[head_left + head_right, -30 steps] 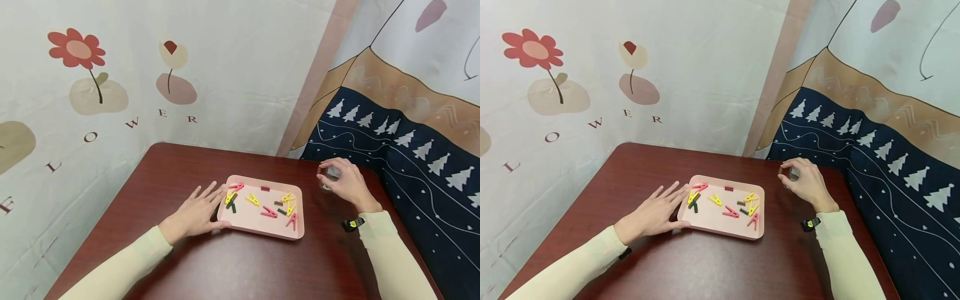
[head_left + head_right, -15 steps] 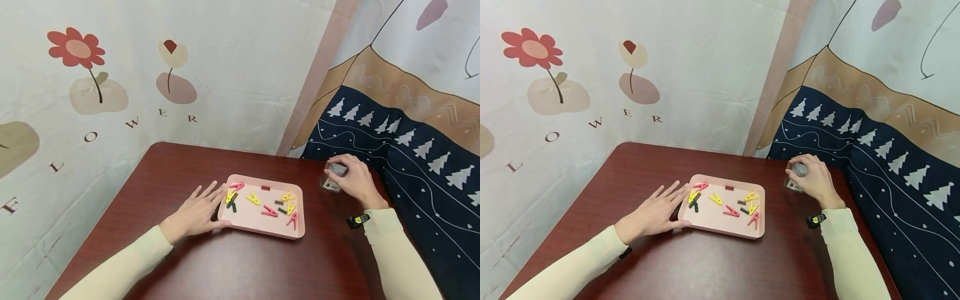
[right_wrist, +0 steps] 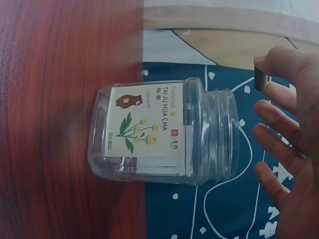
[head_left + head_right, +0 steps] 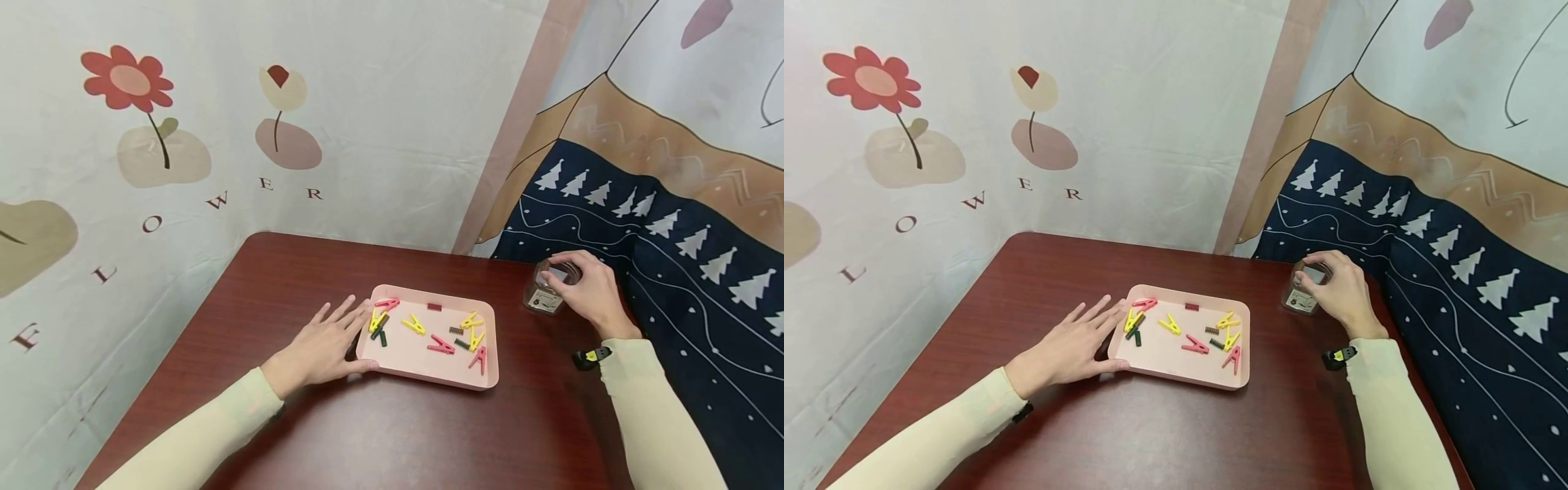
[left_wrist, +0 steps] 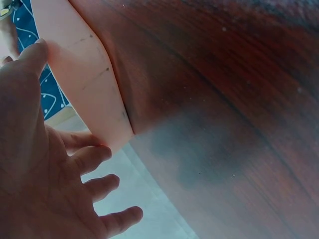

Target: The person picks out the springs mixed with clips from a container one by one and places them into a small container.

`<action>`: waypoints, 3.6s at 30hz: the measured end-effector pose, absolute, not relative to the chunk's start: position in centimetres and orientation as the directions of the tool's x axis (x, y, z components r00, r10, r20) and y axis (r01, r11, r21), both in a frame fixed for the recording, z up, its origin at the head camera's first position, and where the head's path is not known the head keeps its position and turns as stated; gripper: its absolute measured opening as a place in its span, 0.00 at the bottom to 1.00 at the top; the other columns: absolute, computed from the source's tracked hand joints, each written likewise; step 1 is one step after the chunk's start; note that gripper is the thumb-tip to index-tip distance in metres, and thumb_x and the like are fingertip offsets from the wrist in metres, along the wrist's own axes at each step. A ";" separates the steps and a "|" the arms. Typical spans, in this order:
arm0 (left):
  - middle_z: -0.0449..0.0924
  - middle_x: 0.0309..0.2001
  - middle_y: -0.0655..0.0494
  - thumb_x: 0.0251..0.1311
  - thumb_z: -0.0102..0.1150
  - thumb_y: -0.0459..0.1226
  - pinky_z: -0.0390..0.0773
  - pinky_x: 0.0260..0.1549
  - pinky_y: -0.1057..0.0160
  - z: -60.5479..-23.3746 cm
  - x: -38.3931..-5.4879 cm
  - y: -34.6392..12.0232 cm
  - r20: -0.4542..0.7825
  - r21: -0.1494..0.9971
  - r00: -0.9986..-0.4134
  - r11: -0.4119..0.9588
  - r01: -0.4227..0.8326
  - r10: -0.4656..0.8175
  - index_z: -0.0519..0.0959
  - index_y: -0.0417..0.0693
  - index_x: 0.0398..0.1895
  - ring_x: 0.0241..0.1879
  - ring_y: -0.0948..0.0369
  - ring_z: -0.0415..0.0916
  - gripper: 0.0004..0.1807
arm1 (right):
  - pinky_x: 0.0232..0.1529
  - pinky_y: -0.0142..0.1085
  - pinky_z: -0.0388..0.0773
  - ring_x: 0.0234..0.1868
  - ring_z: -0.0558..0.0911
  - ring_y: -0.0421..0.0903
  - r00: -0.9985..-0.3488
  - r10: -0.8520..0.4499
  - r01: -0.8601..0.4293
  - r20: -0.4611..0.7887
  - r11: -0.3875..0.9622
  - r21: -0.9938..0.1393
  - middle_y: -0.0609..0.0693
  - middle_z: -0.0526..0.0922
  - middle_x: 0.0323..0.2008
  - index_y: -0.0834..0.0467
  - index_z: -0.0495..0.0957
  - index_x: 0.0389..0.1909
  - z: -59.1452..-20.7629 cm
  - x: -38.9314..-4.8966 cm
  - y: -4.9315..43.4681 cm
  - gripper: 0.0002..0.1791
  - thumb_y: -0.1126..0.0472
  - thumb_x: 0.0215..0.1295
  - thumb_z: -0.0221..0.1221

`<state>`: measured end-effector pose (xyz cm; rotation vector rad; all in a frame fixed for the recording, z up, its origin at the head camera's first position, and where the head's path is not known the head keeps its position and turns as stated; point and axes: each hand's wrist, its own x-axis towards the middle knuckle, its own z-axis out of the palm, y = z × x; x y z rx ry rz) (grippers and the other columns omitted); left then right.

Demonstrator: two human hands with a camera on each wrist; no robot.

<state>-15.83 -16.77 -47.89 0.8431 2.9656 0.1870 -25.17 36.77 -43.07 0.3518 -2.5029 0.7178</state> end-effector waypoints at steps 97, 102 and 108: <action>0.60 0.95 0.51 0.74 0.57 0.80 0.63 0.89 0.26 -47.5 -16.1 -16.8 -0.019 0.125 -0.849 0.844 0.521 0.527 0.55 0.49 0.98 0.96 0.42 0.53 0.65 | 0.62 0.59 0.81 0.63 0.83 0.67 -0.857 -0.065 -0.341 0.512 0.816 -0.467 0.66 0.88 0.65 0.59 0.90 0.65 -43.2 -23.5 35.0 0.21 0.61 0.75 0.77; 0.61 0.95 0.51 0.74 0.58 0.79 0.62 0.90 0.27 -47.5 -16.0 -16.8 -0.037 0.132 -0.851 0.846 0.516 0.525 0.56 0.49 0.98 0.97 0.42 0.52 0.64 | 0.64 0.68 0.80 0.64 0.81 0.67 -0.865 -0.106 -0.357 0.490 0.817 -0.453 0.66 0.88 0.66 0.58 0.89 0.67 -42.8 -22.9 33.5 0.22 0.59 0.75 0.77; 0.61 0.95 0.50 0.75 0.58 0.79 0.61 0.90 0.26 -47.6 -16.0 -16.7 -0.043 0.133 -0.852 0.848 0.512 0.521 0.56 0.48 0.98 0.97 0.42 0.52 0.64 | 0.76 0.77 0.73 0.72 0.79 0.68 -0.888 -0.157 -0.364 0.432 0.815 -0.451 0.64 0.88 0.69 0.55 0.89 0.67 -42.2 -22.2 31.3 0.23 0.55 0.75 0.78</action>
